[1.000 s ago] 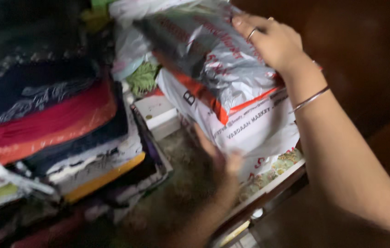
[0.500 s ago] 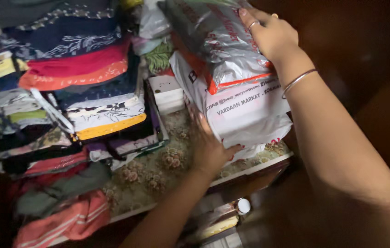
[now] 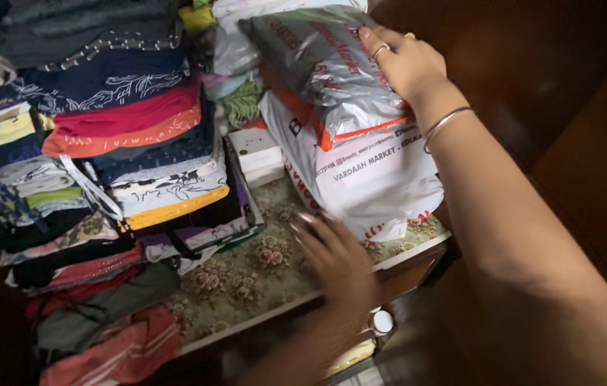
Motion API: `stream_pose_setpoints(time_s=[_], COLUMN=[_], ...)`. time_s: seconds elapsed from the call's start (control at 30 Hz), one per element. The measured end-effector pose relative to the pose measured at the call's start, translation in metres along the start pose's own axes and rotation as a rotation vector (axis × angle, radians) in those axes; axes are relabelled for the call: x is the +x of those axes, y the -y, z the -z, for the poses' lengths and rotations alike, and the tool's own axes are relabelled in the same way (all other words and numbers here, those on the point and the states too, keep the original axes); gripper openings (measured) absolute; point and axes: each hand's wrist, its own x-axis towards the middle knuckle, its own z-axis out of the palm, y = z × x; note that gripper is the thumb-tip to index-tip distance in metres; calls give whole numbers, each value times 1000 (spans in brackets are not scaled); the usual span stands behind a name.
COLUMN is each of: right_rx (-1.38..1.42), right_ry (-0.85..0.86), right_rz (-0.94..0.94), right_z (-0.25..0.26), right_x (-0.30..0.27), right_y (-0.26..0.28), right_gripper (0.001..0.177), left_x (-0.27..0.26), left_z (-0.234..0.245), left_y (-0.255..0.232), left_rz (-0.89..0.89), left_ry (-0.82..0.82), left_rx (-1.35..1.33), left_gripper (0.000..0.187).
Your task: The person folds various clothing items, including jeans and patterned shirts, on a bed with a checkered sheet. They then move the folded clothes to a wooden shelf and stack them neatly among other folded garments.
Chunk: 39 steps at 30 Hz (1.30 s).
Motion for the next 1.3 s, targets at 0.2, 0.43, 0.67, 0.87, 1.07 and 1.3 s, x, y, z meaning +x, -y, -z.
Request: stream_pose_setpoints(time_s=[0.2,0.43,0.67,0.87,1.07,1.3], right_rx=[-20,-12,-2,-2,-25,17], right_ry=[-17,-35,-12,23,13,-29], right_rz=[5,6,-5,-36,-51,12], right_z=[-2,-6,-1,1,-1,-5], right_x=[2,10,4,2,1,6], right_y=[-1,-7,-1,0,0,-5], right_gripper=[64,66,67,69,69,67], left_x=[38,55,45,26,55,63], left_z=[10,-93,-100,-118,-115,12], left_y=[-30,-24,-47,-43,-47,-19], left_rz=[-861,-1082,-811,-711,-937,-612], left_ry=[827,344,672,379,560,535], left_rx=[-48,158,131,-19,108,-520], left_gripper=[65,56,35,54,56,24])
